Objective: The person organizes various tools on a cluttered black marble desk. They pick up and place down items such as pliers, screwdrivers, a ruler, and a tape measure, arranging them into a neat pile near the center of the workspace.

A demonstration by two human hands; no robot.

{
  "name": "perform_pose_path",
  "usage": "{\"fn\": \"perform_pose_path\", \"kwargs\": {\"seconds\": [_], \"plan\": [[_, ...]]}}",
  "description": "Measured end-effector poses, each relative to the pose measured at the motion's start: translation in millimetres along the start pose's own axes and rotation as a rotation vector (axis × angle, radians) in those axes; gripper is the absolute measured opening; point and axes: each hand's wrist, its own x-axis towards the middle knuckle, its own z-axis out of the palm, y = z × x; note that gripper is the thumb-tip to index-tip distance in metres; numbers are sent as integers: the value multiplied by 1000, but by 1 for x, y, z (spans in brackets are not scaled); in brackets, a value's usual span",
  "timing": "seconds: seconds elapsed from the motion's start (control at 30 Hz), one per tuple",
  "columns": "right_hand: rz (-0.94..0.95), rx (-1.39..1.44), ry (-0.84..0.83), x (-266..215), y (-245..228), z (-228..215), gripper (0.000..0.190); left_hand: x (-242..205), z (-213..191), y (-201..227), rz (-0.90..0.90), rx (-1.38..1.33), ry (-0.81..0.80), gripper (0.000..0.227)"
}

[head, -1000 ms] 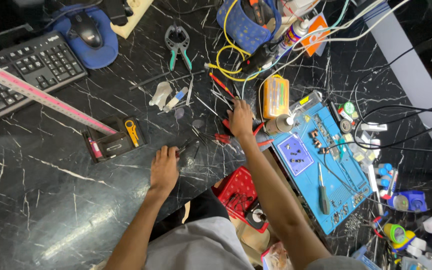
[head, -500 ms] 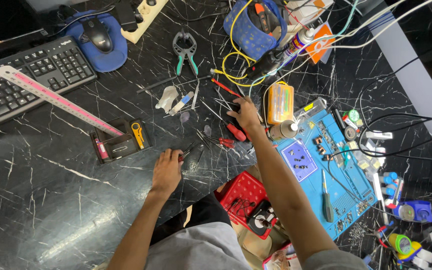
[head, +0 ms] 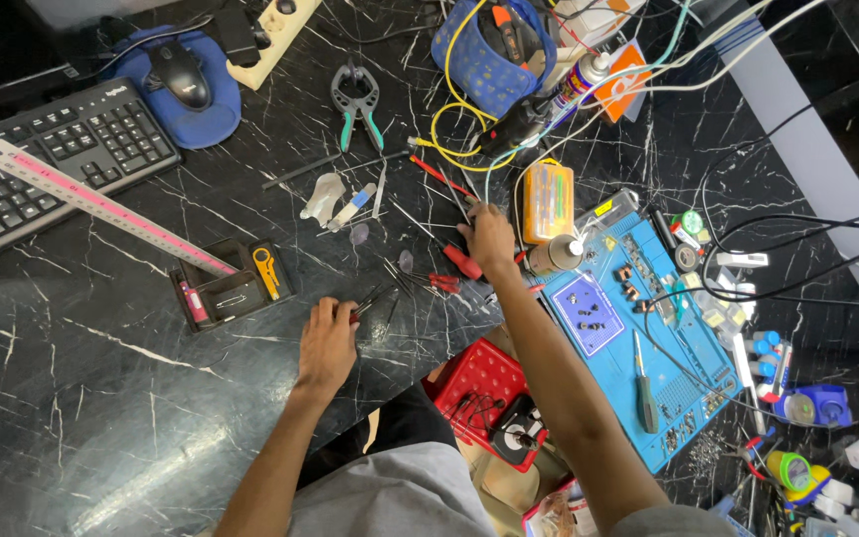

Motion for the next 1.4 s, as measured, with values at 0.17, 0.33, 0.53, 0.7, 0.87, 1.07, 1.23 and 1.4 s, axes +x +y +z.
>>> {"fn": "perform_pose_path", "kwargs": {"seconds": [0.17,0.33,0.53,0.7,0.87,1.07,1.23,1.4], "plan": [[27,-78,5,-30,-16,-11,29,-4,2,2,35,103,99,27],[-7,-55,89,-47,-47,-56,20,-9,-11,4,47,97,150,37],[-509,413,-153,-68,-149,-191,27,-1,-122,52,35,-632,378,63],[-619,764,-826,-110,-233,-236,39,6,-194,49,-169,-1707,426,42],[-722,970,-896,-101,-246,-251,66,-5,-183,-6,-404,-1908,579,21],[-603,1039,-365,-93,-308,-251,29,-23,-199,-16,-596,-1952,509,45],[-819,696,22,-79,-352,-252,13,-33,-187,-49,-573,-1474,583,46],[-920,418,-142,-64,-388,-213,12,-19,-163,-90,-497,-757,830,31]]}}
